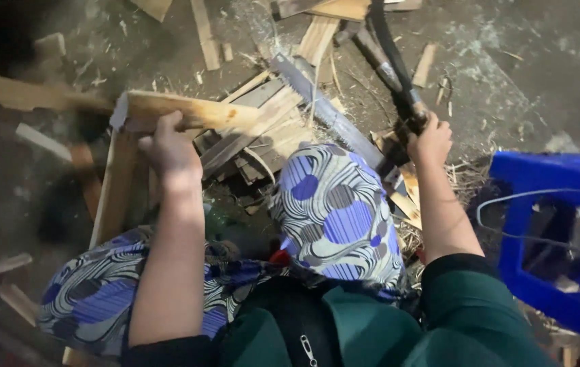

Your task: The person is using a curved hand tool to shave and split pieces of wood on the floor of a workshop.

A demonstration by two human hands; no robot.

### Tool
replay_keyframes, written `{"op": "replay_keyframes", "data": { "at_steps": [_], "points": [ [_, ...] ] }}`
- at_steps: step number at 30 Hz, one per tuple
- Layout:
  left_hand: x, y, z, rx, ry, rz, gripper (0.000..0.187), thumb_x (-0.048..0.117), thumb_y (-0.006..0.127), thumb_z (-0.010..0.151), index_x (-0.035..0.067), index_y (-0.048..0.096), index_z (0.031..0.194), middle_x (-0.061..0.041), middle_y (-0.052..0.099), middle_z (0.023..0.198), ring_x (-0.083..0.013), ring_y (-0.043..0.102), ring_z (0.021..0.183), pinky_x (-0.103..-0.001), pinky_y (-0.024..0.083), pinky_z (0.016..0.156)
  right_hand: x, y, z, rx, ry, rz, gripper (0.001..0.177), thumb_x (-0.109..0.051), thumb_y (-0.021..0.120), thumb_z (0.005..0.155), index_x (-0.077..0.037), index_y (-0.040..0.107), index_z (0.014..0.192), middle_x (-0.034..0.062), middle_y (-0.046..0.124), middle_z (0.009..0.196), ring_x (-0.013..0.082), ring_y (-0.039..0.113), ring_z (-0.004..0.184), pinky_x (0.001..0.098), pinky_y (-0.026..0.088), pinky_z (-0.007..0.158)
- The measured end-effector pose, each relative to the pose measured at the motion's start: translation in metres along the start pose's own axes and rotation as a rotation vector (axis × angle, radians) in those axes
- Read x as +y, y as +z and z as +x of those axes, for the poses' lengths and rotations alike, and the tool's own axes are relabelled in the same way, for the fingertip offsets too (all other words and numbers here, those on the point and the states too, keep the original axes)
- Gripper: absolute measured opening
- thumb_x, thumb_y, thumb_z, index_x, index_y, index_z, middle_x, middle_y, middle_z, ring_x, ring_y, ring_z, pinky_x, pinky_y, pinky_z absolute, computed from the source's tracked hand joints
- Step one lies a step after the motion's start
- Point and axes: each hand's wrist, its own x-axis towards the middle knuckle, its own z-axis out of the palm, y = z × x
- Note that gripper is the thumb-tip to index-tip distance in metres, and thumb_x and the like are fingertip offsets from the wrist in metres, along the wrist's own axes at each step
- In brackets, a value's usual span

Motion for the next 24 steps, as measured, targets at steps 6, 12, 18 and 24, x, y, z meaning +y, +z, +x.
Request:
{"op": "replay_keyframes", "data": {
  "at_steps": [6,12,18,24],
  "points": [
    [0.005,-0.02,0.005,-0.148,0.061,-0.207,0.053,0.02,0.089,0.078,0.006,0.059,0.12,-0.014,0.057,0.117,-0.0231,0.058,0.112,-0.046,0.043,0.102,0.028,0.045,0.038,0.033,-0.025,0.089,0.053,-0.017,0.073,0.089,-0.024,0.048,0.135,0.0113,0.057,0.116,0.0342,0.065,0.108,0.0513,0.054,0.091],
    [0.005,-0.012,0.0,-0.263,0.187,-0.254,0.037,0.038,0.084,0.087,0.02,0.064,0.111,-0.001,0.06,0.107,-0.0135,0.06,0.102,-0.044,0.049,0.099,0.005,0.018,0.021,0.01,0.0,0.35,0.038,-0.023,0.071,0.091,-0.015,0.059,0.126,0.0148,0.072,0.106,0.036,0.07,0.103,0.0525,0.054,0.086],
    [0.036,0.008,-0.041,-0.372,0.109,-0.219,0.026,0.034,0.075,0.089,0.016,0.057,0.092,-0.001,0.06,0.095,-0.0123,0.064,0.098,-0.035,0.052,0.107,-0.055,-0.053,-0.049,-0.079,-0.197,0.763,0.033,-0.018,0.08,0.084,-0.002,0.067,0.111,0.0262,0.069,0.084,0.0401,0.072,0.082,0.0489,0.055,0.07],
    [0.008,-0.006,-0.008,-0.656,0.496,-0.046,0.042,0.025,0.082,0.088,0.013,0.042,0.088,-0.009,0.052,0.098,-0.0169,0.051,0.103,-0.042,0.042,0.118,-0.092,-0.138,-0.09,-0.328,-0.37,1.09,0.018,-0.014,0.084,0.083,-0.01,0.066,0.084,0.0083,0.068,0.057,0.0122,0.065,0.047,0.0244,0.052,0.046]
  ]
}}
